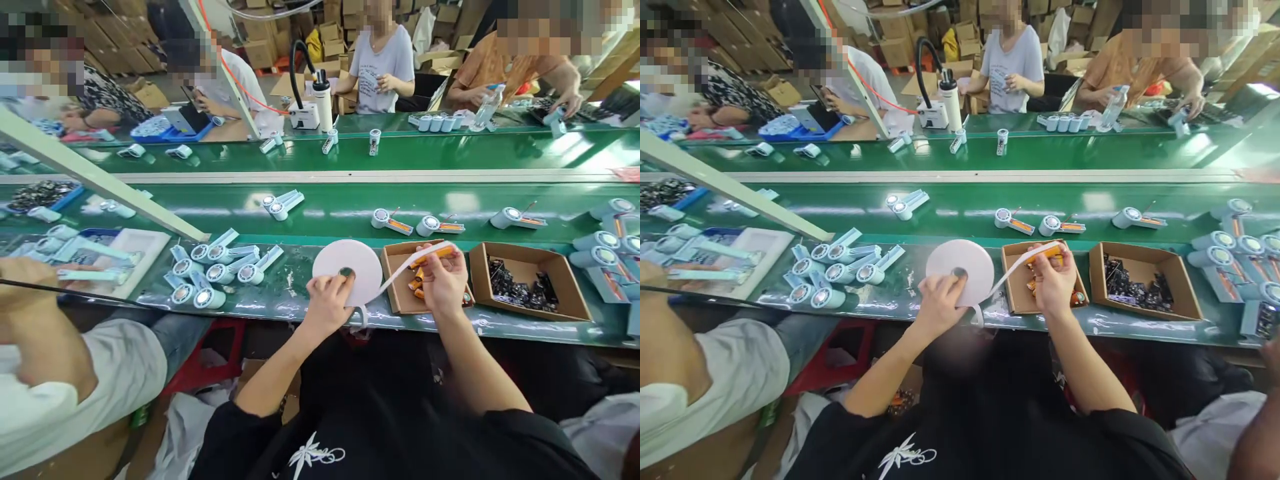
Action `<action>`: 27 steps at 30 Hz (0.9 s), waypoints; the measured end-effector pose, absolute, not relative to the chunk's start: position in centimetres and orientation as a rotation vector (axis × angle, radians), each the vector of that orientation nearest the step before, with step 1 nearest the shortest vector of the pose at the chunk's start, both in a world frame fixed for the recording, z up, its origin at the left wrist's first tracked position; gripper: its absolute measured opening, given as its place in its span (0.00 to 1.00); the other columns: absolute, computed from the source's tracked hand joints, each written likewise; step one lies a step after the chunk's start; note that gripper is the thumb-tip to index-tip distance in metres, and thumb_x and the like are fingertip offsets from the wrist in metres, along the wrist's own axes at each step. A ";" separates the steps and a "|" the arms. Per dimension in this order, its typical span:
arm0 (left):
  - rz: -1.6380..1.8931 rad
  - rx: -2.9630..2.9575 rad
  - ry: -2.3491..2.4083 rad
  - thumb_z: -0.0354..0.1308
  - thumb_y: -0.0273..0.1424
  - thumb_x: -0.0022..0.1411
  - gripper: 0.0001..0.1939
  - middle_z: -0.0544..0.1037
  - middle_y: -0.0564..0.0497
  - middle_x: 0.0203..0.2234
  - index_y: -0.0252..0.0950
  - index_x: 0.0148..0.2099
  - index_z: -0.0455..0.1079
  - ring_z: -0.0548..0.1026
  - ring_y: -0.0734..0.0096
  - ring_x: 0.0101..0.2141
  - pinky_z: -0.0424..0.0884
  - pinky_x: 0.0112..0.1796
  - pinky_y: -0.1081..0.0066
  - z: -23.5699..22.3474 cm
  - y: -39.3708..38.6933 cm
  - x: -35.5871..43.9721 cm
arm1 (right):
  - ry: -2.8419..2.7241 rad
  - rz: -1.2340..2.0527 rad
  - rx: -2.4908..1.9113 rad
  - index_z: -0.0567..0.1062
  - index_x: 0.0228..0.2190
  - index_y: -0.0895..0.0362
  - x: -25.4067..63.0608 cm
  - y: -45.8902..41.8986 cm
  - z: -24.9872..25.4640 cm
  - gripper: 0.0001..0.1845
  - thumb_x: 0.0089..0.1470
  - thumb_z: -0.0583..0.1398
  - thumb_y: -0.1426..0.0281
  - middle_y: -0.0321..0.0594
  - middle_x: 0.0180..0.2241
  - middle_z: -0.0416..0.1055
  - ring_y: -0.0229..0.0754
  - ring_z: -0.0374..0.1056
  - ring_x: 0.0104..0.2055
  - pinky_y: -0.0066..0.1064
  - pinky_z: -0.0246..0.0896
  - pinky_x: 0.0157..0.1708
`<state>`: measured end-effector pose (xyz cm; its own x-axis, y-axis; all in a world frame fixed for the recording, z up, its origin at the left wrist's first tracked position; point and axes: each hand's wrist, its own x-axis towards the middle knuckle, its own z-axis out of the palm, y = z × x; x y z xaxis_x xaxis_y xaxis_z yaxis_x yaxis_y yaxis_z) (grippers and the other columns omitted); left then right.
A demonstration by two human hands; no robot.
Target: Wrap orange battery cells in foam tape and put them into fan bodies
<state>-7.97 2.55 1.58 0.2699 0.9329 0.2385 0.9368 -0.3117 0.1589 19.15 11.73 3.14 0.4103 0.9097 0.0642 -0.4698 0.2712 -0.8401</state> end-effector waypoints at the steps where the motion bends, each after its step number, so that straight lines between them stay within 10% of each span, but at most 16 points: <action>1: -0.438 -2.537 -1.782 0.65 0.43 0.66 0.33 0.78 0.39 0.51 0.41 0.70 0.68 0.66 0.45 0.53 0.58 0.54 0.48 1.8 3.0 -7.9 | -0.621 1.021 -0.850 0.68 0.44 0.49 18.5 11.1 2.8 0.29 0.45 0.76 0.66 0.35 0.42 0.82 0.43 0.81 0.45 0.39 0.80 0.47; 14: -0.239 -3.032 -1.286 0.61 0.23 0.61 0.36 0.78 0.44 0.56 0.49 0.70 0.68 0.70 0.54 0.50 0.60 0.59 0.50 0.4 0.4 -7.8 | -0.619 0.786 -0.827 0.64 0.42 0.47 22.4 14.0 6.2 0.29 0.47 0.74 0.56 0.33 0.45 0.80 0.36 0.79 0.49 0.30 0.75 0.52; 20: -0.133 -2.902 -1.910 0.73 0.29 0.48 0.41 0.76 0.42 0.61 0.42 0.66 0.72 0.69 0.42 0.60 0.67 0.59 0.47 0.7 6.5 -15.1 | -0.759 0.882 -0.915 0.70 0.47 0.49 25.8 12.0 5.3 0.33 0.43 0.77 0.61 0.40 0.42 0.83 0.47 0.82 0.44 0.41 0.80 0.45; 24: -0.288 -2.817 -2.169 0.57 0.41 0.70 0.23 0.81 0.48 0.53 0.33 0.59 0.78 0.75 0.55 0.54 0.70 0.57 0.61 2.6 15.0 -16.4 | -0.742 1.001 -1.006 0.75 0.48 0.51 24.7 8.7 2.8 0.32 0.42 0.78 0.64 0.43 0.38 0.85 0.53 0.83 0.42 0.44 0.82 0.42; 27: -0.363 -2.408 -2.329 0.46 0.38 0.77 0.25 0.74 0.38 0.61 0.28 0.64 0.71 0.68 0.49 0.61 0.64 0.62 0.52 3.8 22.1 -16.8 | -0.719 1.017 -1.014 0.76 0.47 0.53 25.0 8.4 2.4 0.32 0.40 0.78 0.65 0.45 0.36 0.85 0.55 0.84 0.41 0.43 0.82 0.40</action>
<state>-16.82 22.11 3.76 0.0339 0.9994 -0.0039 0.9508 -0.0310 0.3083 24.96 8.37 2.41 0.3770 0.9256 0.0335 -0.3403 0.1721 -0.9244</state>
